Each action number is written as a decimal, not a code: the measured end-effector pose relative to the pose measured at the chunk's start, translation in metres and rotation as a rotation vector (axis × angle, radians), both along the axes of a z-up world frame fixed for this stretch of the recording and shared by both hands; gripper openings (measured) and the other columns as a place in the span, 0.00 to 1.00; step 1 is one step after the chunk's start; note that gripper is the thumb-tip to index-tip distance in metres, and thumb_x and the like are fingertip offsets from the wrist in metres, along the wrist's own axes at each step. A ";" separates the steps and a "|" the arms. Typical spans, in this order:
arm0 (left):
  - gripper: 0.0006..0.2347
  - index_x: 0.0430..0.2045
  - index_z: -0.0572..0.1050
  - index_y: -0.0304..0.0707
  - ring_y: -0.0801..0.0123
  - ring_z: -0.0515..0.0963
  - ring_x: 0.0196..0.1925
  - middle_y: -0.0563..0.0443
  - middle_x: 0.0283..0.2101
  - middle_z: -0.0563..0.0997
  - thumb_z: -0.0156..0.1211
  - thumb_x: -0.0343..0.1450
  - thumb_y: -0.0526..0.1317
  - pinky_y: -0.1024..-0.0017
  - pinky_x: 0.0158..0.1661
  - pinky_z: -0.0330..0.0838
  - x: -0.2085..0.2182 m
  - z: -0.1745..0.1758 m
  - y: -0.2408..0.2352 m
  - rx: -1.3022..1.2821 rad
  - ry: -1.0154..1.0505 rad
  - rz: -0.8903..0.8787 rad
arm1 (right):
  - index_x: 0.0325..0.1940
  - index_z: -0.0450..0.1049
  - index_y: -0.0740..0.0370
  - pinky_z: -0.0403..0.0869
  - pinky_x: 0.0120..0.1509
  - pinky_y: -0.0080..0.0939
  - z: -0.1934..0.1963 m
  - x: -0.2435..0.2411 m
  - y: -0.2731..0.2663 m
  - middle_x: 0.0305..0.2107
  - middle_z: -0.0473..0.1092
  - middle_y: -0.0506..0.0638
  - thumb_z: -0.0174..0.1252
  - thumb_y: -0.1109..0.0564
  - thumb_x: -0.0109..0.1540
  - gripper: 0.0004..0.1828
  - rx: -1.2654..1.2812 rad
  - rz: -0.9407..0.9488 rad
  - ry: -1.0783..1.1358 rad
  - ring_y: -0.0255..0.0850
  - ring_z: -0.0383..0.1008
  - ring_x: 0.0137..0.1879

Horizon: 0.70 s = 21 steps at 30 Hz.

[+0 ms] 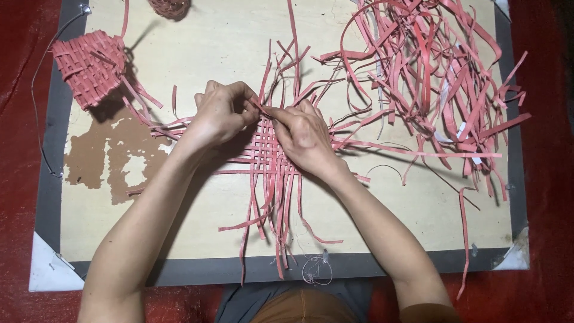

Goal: The person weaves pink strips by hand on a flat work surface, interlacing them in an over-under pattern to form a square woven base. They periodically press and adjust the woven area to tighten the structure. A completed woven basket is visible nearby.

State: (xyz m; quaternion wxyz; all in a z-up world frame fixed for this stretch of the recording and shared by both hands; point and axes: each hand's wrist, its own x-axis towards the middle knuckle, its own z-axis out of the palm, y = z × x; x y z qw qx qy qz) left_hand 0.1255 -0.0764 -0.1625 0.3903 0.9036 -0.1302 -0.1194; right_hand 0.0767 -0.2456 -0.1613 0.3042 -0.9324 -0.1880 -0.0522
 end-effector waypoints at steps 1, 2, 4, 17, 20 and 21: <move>0.06 0.24 0.72 0.48 0.65 0.61 0.38 0.60 0.23 0.73 0.56 0.56 0.37 0.69 0.38 0.48 -0.001 0.002 0.000 -0.013 0.018 -0.013 | 0.41 0.70 0.54 0.62 0.41 0.42 0.002 0.001 0.000 0.24 0.67 0.52 0.45 0.57 0.56 0.12 0.031 0.001 0.045 0.47 0.62 0.36; 0.06 0.24 0.72 0.48 0.65 0.61 0.38 0.60 0.23 0.73 0.56 0.56 0.37 0.69 0.38 0.48 -0.002 0.001 0.000 -0.014 0.019 -0.013 | 0.41 0.70 0.54 0.62 0.41 0.42 0.002 0.001 -0.001 0.24 0.67 0.52 0.45 0.57 0.56 0.12 0.031 0.002 0.046 0.47 0.62 0.36; 0.08 0.25 0.71 0.48 0.67 0.60 0.37 0.62 0.22 0.73 0.57 0.55 0.36 0.70 0.39 0.47 -0.002 -0.001 0.000 -0.036 0.001 -0.013 | 0.42 0.69 0.53 0.62 0.42 0.43 0.000 0.002 -0.003 0.27 0.68 0.53 0.43 0.56 0.58 0.12 0.090 -0.024 0.114 0.49 0.62 0.37; 0.08 0.24 0.73 0.45 0.69 0.72 0.34 0.61 0.22 0.77 0.60 0.56 0.33 0.70 0.38 0.47 -0.010 0.006 0.002 -0.171 -0.040 -0.024 | 0.33 0.68 0.52 0.64 0.42 0.43 -0.007 0.011 0.003 0.15 0.67 0.44 0.53 0.57 0.53 0.05 0.210 -0.209 0.166 0.44 0.64 0.34; 0.07 0.24 0.73 0.45 0.69 0.72 0.33 0.61 0.22 0.77 0.60 0.57 0.33 0.70 0.39 0.47 -0.009 0.003 0.003 -0.184 -0.031 -0.032 | 0.30 0.68 0.51 0.64 0.41 0.43 -0.002 0.011 0.006 0.14 0.67 0.44 0.54 0.56 0.51 0.04 0.198 -0.253 0.188 0.43 0.65 0.33; 0.07 0.24 0.73 0.47 0.68 0.70 0.35 0.62 0.22 0.76 0.60 0.57 0.34 0.69 0.39 0.47 -0.008 -0.001 0.003 -0.167 -0.042 -0.028 | 0.30 0.69 0.51 0.64 0.41 0.44 0.001 0.010 0.007 0.15 0.67 0.45 0.54 0.56 0.51 0.04 0.189 -0.265 0.199 0.45 0.65 0.33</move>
